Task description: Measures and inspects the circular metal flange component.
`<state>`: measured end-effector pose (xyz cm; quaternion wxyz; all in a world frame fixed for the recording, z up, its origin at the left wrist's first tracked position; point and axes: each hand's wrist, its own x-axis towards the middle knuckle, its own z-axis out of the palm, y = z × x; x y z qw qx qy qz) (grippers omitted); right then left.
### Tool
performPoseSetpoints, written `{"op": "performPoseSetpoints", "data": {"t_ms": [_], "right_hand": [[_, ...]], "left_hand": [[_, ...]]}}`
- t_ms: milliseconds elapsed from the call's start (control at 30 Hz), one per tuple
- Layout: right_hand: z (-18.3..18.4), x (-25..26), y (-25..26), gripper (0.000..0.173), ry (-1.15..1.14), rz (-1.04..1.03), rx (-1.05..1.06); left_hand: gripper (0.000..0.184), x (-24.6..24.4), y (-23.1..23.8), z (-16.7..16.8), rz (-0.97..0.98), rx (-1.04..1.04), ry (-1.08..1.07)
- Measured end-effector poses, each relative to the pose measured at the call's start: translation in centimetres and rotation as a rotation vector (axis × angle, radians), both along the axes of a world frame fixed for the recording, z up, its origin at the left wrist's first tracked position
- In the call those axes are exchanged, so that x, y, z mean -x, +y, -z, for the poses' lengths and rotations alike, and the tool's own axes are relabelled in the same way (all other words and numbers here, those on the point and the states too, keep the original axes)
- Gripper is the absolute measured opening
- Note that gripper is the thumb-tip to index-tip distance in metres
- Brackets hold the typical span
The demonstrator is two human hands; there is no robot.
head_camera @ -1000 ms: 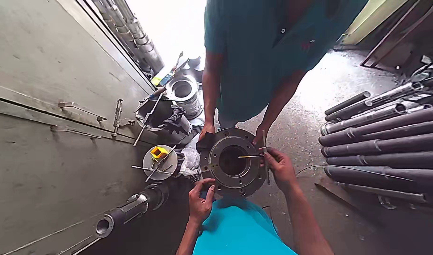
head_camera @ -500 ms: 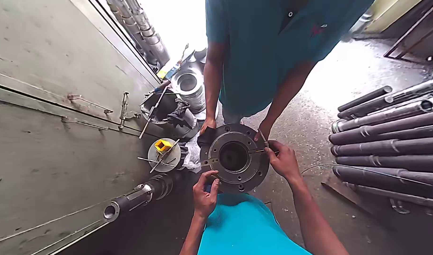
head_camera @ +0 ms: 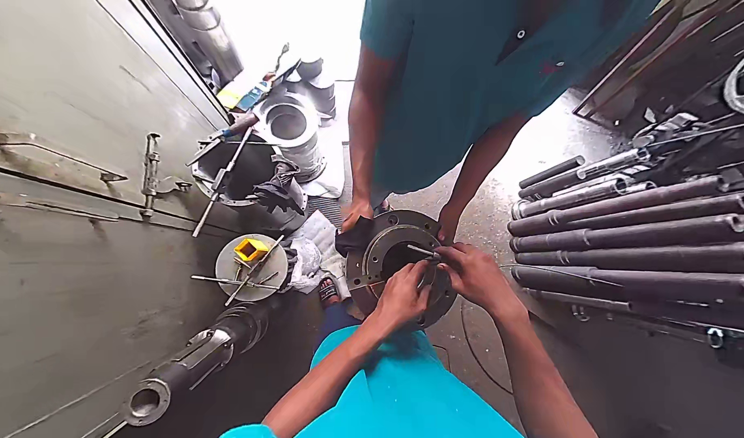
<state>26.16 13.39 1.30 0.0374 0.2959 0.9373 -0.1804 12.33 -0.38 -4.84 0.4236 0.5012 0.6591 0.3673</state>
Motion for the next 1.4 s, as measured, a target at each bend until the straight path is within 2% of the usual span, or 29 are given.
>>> {"op": "performPoseSetpoints", "data": {"t_ms": [100,233,300,433,700,800,900,933,967,1033,1167,1233,1367,1400], "right_hand": [[-0.5,0.4,-0.3,0.041,-0.063,0.049,-0.012],[-0.3,0.7,-0.2,0.055,-0.072,0.04,-0.039],[0.1,0.0,-0.2,0.049,-0.024,0.007,-0.038],[0.5,0.3,-0.2,0.032,0.026,0.052,-0.012],[0.3,1.0,0.8,0.037,-0.14,0.31,0.097],[-1.1,0.3,2.0,0.038,-0.216,0.214,0.094],[-2.4,-1.5,3.1,0.033,-0.073,-0.096,-0.004],[-2.6,-1.7,3.3,0.038,-0.043,-0.209,0.0],[-2.8,-1.6,3.3,0.043,-0.065,-0.288,0.021],[-2.0,-1.5,3.1,0.038,-0.059,-0.381,0.014],[-0.7,-1.1,3.1,0.026,0.001,-0.369,-0.072],[-0.5,-0.9,2.9,0.033,-0.02,-0.303,-0.107],[-0.6,0.0,1.9,0.058,-0.067,-0.21,-0.122],[-0.6,0.1,1.7,0.06,-0.086,-0.198,-0.124]], "left_hand": [[0.044,-0.3,2.3,0.4,0.096,0.111,-0.02],[0.034,-0.2,4.0,1.4,-0.001,0.097,-0.003],[0.027,-0.9,4.2,1.8,-0.046,0.088,0.016],[0.025,-1.2,4.6,2.2,-0.086,0.099,0.078],[0.028,-1.1,4.7,2.5,-0.092,0.068,0.056],[0.03,-1.0,4.6,2.1,-0.053,0.095,0.066],[0.03,-1.0,4.7,2.1,-0.068,0.095,0.021],[0.03,-0.9,4.7,2.1,-0.067,0.095,0.017],[0.029,-0.8,4.7,2.1,-0.065,0.095,0.017],[0.028,-0.7,4.7,2.1,-0.061,0.083,0.014],[0.026,-0.6,4.4,2.7,-0.106,0.059,-0.075],[0.022,-0.5,4.6,2.5,-0.106,0.102,-0.086],[0.025,-0.2,4.6,2.4,-0.075,0.066,-0.092],[0.026,-0.3,4.5,2.4,-0.072,0.061,-0.092]]}}
